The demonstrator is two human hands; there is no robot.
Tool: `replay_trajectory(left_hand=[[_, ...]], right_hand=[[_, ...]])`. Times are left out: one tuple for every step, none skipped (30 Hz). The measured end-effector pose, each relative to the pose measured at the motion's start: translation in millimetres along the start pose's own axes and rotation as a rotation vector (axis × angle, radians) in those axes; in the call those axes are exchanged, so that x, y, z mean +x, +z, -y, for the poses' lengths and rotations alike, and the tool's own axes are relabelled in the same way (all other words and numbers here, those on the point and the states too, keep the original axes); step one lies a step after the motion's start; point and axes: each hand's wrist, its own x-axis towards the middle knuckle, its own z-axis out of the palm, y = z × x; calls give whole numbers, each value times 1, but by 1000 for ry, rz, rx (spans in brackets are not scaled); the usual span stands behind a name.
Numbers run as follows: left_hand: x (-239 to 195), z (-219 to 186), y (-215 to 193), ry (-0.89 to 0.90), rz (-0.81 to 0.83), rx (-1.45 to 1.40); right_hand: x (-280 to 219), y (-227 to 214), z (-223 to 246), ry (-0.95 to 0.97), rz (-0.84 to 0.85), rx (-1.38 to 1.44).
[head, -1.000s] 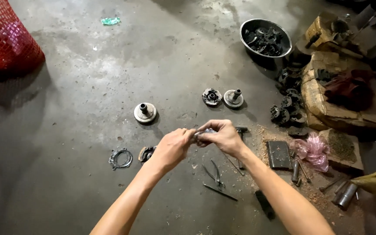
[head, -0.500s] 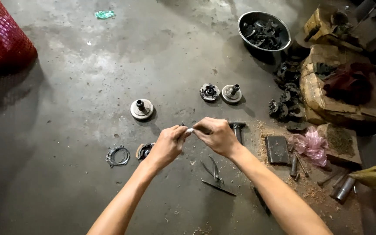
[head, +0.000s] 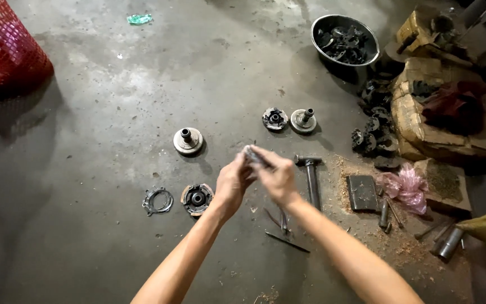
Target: Cleaning and inspecting motorcycle clutch components using a cloth and a small pick
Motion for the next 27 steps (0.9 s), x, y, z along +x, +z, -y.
replay_trajectory(left_hand=[[-3,-4,0,-43,90,140],[1,-4,-2,-51,99,141],[5,-4,-4,129,170,296],[9,-2,-5,311,244,443],[10,-5,-5,305,256,437],[12,-9,-4,277,267,464],[14,-13,-3,249,277,491],[17,-9,-4,242,295,484],[19,-5,-5,234,309,515],[25,-4,-6,231,324,548],[25,-2,-1,230,342,543],[23,0,3,216,332,519],[22,2,6,201,322,494],[26,5,7,190,335,495],[31,8,8,165,327,424],[34,12,7,142,312,359],[35,13,9,132,318,364],[37,16,11,84,331,323],[41,20,14,35,343,282],[47,26,11,30,337,281],[55,35,10,29,357,355],[62,44,6,26,374,433],[70,56,1,19,365,435],[80,69,0,8,370,509],[92,82,-1,-5,376,582],[97,88,-4,-8,358,573],[103,95,-7,-10,366,628]], right_hand=[[3,-9,-11,29,-7,3],[4,-19,1,35,-16,-2],[5,-30,12,-51,3,-38],[4,-42,23,-138,22,-80],[2,-45,26,-132,15,-91],[1,-50,29,-200,35,-130],[-1,-54,33,-268,56,-170],[-4,-58,39,-260,48,-186],[-8,-62,44,-298,66,-208],[-7,-65,51,-341,82,-229],[-7,-68,40,-337,72,-244],[-7,-69,29,-309,80,-232],[-8,-71,17,-282,88,-220],[-6,-74,26,-269,80,-227],[-4,-78,34,-310,127,-298],[-3,-81,41,-353,176,-360],[-7,-76,22,-343,171,-360],[-9,-72,1,-355,146,-386],[-11,-69,-21,-367,123,-413],[-16,-69,-35,-363,128,-409],[-20,-70,-51,-346,126,-393],[-25,-69,-69,-329,124,-372],[-29,-65,-79,-324,130,-363],[-29,-64,-91,-322,131,-338],[-28,-65,-104,-320,132,-314],[-27,-63,-115,-322,150,-307],[-27,-62,-128,-360,160,-304]])
